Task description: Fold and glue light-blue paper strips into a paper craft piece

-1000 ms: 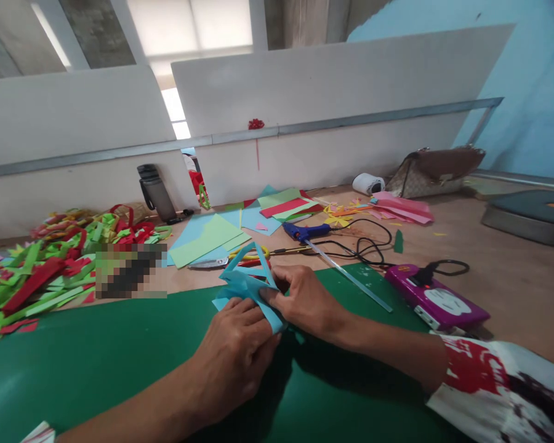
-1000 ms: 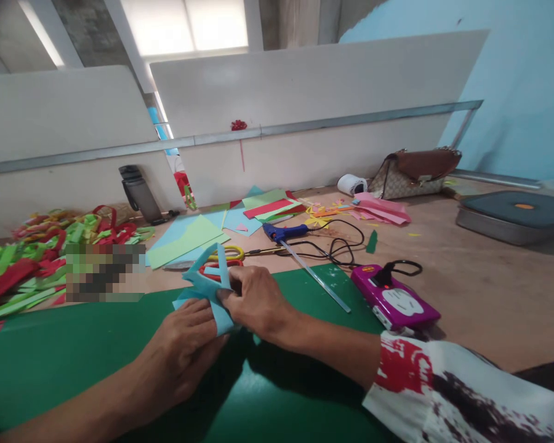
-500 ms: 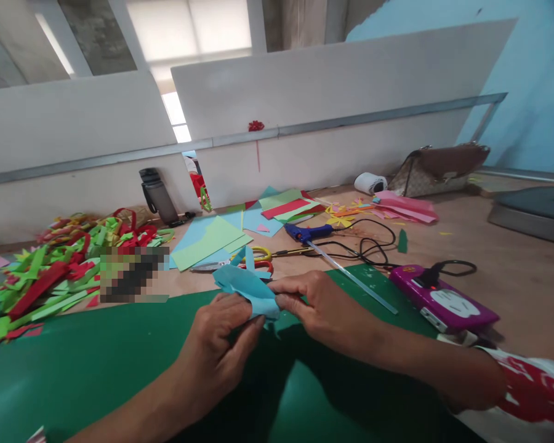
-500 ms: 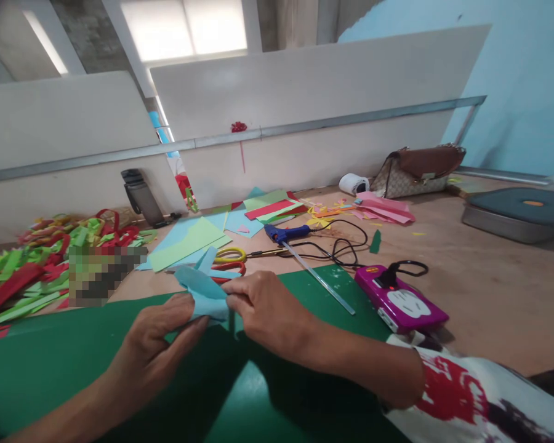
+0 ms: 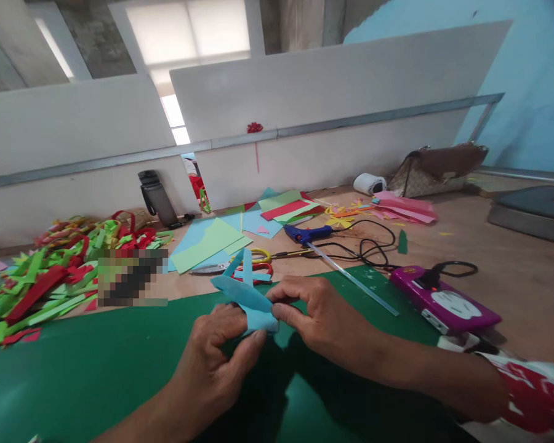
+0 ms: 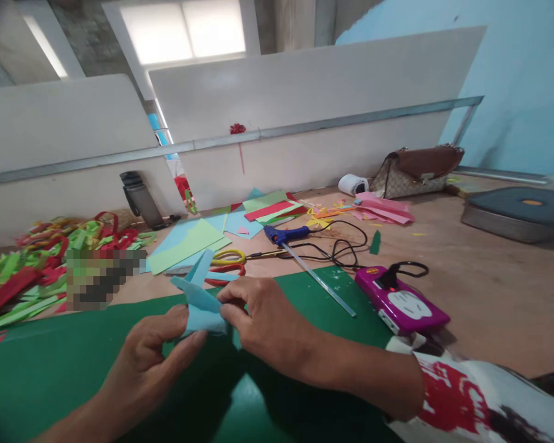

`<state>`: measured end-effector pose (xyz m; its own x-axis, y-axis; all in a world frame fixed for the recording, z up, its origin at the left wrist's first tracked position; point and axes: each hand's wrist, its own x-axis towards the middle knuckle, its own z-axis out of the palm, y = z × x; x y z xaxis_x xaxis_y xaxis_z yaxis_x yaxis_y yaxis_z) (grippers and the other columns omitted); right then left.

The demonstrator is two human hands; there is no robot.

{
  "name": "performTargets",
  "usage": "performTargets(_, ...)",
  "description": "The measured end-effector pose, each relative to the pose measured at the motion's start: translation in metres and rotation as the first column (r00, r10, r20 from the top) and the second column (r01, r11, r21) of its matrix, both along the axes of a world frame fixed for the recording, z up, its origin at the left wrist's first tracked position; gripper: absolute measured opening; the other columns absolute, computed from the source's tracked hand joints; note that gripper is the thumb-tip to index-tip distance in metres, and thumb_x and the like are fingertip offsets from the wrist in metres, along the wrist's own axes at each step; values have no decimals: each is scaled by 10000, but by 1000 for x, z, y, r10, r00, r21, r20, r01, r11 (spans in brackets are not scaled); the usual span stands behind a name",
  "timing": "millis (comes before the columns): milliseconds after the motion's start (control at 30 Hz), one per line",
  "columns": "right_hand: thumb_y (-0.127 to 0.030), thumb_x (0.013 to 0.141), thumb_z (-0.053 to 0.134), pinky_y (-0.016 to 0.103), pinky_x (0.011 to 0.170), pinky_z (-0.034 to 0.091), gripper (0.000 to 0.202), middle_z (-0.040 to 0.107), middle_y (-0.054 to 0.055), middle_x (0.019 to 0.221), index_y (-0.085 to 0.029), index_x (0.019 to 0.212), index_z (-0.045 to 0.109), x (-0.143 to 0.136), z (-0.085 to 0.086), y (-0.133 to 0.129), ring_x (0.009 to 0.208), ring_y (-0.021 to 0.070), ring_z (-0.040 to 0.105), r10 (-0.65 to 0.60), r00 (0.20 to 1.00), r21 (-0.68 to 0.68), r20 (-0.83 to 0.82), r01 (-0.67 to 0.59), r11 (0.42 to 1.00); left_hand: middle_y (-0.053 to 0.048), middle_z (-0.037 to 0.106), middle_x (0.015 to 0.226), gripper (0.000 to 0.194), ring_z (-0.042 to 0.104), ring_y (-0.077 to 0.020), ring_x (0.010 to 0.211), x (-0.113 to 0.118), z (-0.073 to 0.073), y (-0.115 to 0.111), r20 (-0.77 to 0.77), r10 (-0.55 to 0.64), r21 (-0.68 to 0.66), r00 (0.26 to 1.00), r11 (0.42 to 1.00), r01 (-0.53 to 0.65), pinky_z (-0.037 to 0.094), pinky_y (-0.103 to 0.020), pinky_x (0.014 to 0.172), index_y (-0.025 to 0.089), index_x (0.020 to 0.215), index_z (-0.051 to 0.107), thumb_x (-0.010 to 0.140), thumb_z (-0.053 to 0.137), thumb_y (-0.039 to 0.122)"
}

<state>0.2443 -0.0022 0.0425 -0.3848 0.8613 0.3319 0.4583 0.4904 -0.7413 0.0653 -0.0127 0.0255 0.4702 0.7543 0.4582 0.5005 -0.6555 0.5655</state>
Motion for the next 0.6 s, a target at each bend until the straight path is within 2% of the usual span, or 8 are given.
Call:
performTargets(200, -99, 808, 481, 218, 636, 372, 205, 651, 1, 748, -173, 812, 672, 1, -2, -2, 682, 112, 550, 17, 998, 11, 60, -18, 1000, -8, 532, 554, 311, 458, -117, 530, 2, -1, -3, 5, 69, -15, 998, 998, -69, 368, -232, 536, 145, 605, 594, 849, 435, 253)
performTargets(467, -111, 783, 462, 207, 532, 303, 190, 559, -39, 634, -166, 737, 638, 2, 4, -3, 580, 84, 447, 36, 992, -106, 122, -23, 994, -16, 556, 573, 295, 501, -125, 559, 1, -1, -2, 30, 48, -31, 998, 998, -47, 407, -225, 571, 146, 598, 596, 840, 458, 241)
performTargets(600, -126, 765, 468, 207, 509, 272, 170, 501, -53, 585, -157, 631, 567, 2, 1, -2, 558, 70, 403, 13, 988, -98, 157, 2, 995, -15, 545, 559, 297, 488, -118, 535, 3, -3, -2, 35, 34, -43, 999, 999, -33, 394, -221, 548, 140, 580, 587, 836, 465, 229)
